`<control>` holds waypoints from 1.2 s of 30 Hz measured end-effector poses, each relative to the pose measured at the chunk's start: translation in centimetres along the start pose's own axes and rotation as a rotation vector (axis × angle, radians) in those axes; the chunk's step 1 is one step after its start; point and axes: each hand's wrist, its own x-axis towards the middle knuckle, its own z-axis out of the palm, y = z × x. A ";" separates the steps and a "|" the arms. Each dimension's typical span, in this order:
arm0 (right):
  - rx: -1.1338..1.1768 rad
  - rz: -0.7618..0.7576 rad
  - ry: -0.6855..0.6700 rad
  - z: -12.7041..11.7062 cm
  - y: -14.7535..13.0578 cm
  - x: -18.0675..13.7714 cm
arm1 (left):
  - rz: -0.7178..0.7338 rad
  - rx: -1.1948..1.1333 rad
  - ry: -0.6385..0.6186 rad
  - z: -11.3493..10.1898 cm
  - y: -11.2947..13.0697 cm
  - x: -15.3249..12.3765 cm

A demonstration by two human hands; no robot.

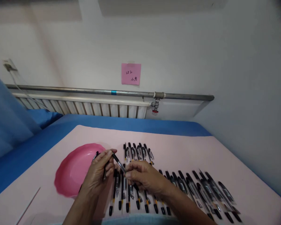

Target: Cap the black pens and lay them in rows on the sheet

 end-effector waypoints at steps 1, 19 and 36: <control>-0.024 -0.051 0.052 0.1 0.0 0.1 | 0.004 -0.007 0.014 0.1 0.0 0.0; 0.080 0.028 -0.005 0.9 -0.2 -0.1 | 0.025 -0.079 0.062 0.1 0.4 -0.1; 0.086 0.147 -0.019 1.3 -0.4 -0.5 | 0.068 -0.044 0.048 0.0 0.3 0.1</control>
